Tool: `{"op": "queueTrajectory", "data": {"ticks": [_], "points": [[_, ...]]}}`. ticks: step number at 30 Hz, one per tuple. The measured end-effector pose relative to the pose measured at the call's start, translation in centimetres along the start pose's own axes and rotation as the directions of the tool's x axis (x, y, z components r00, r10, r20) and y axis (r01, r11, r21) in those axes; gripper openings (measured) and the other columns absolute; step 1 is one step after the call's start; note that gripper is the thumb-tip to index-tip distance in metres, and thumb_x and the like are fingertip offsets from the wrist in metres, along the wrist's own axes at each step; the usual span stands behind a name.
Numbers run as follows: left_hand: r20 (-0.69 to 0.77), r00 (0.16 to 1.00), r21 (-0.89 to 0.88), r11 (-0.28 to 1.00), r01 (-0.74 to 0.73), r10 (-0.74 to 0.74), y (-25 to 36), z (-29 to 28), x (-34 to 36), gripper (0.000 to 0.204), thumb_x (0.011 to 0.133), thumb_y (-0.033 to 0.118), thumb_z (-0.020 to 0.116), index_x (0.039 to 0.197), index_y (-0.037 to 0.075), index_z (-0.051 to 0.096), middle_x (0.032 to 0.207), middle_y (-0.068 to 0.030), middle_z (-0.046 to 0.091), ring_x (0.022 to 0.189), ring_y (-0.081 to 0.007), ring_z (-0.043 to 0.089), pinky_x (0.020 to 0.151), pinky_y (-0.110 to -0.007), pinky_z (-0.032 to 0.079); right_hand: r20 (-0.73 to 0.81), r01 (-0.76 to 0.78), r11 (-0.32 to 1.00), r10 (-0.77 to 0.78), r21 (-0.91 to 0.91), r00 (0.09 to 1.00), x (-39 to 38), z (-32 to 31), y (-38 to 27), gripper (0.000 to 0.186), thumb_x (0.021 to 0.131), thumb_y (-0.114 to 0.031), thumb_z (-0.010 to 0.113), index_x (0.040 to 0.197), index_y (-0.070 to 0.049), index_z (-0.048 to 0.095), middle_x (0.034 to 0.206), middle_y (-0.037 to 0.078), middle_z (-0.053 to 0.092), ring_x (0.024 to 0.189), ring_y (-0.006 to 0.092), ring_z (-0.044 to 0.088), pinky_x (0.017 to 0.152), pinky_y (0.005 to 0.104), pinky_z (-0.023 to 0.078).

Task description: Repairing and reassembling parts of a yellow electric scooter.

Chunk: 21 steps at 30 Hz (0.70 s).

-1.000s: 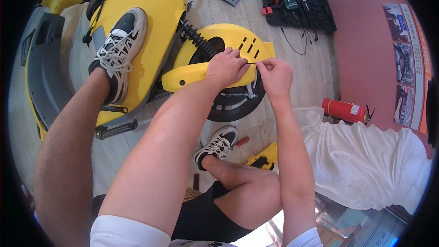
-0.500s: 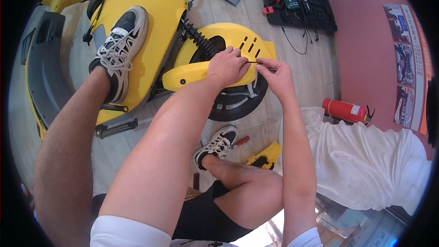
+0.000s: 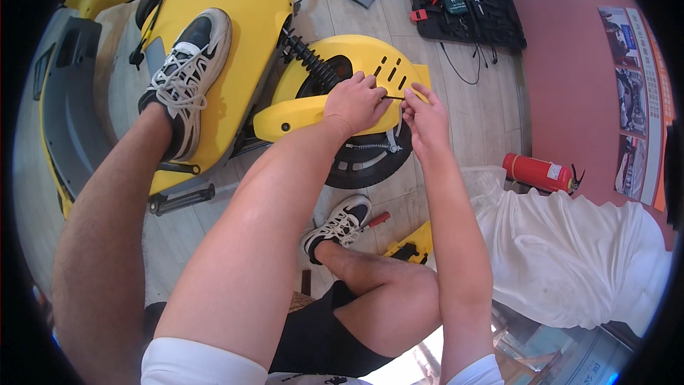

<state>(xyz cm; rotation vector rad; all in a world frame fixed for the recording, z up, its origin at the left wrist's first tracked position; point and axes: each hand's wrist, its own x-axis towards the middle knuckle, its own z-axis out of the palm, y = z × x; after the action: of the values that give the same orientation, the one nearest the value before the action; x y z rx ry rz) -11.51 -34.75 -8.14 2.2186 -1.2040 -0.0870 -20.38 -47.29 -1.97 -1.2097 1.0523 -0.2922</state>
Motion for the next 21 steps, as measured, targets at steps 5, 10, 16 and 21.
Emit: {"op": "queueTrajectory", "data": {"ticks": [5,10,16,21], "points": [[-0.015,1.0,0.004,1.0,-0.006,0.006,-0.2,0.0,0.0,0.027,0.09,0.036,0.062,0.087,0.012,0.075,0.088,-0.0036,0.065,0.092,-0.022,0.059,0.082,-0.032,0.05,0.226,0.53,0.3,-0.664,-0.793,0.713,-1.6,-0.2,-1.5,0.015,0.082,-0.017,0.076,0.089,-0.004,0.076,0.089,0.007,0.067,0.078,0.022,0.062,0.069,0.0341,0.05],[-0.03,1.0,-0.037,0.999,-0.004,0.003,-0.2,0.2,0.0,0.026,0.09,0.035,0.063,0.087,0.013,0.076,0.088,-0.0038,0.065,0.091,-0.0223,0.059,0.082,-0.032,0.05,0.468,0.617,-0.001,-0.653,-0.787,0.595,-2.2,-0.4,-2.2,0.02,0.076,-0.021,0.079,0.087,-0.005,0.077,0.09,0.007,0.065,0.093,0.0263,0.058,0.081,0.0388,0.049],[-0.034,0.999,-0.016,1.0,0.0,0.0,-0.3,0.2,-0.1,0.025,0.09,0.035,0.063,0.09,0.014,0.076,0.088,-0.0037,0.064,0.09,-0.0222,0.059,0.081,-0.032,0.05,0.386,0.508,0.009,-0.64,-0.862,0.665,-1.7,0.4,-1.4,0.016,0.079,-0.017,0.076,0.088,-0.005,0.078,0.073,0.01,0.063,0.071,0.0249,0.061,0.07,0.0378,0.05],[-0.006,1.0,0.0,1.0,-0.008,0.008,-0.1,0.1,0.0,0.023,0.089,0.034,0.063,0.09,0.015,0.076,0.089,-0.0037,0.064,0.091,-0.0219,0.059,0.081,-0.032,0.05,0.047,0.264,0.611,-0.348,-0.746,0.936,-1.0,0.9,-1.0,0.022,0.089,-0.016,0.07,0.095,0.004,0.075,0.077,0.01,0.071,0.064,0.0098,0.063,0.061,0.0252,0.049]]}}
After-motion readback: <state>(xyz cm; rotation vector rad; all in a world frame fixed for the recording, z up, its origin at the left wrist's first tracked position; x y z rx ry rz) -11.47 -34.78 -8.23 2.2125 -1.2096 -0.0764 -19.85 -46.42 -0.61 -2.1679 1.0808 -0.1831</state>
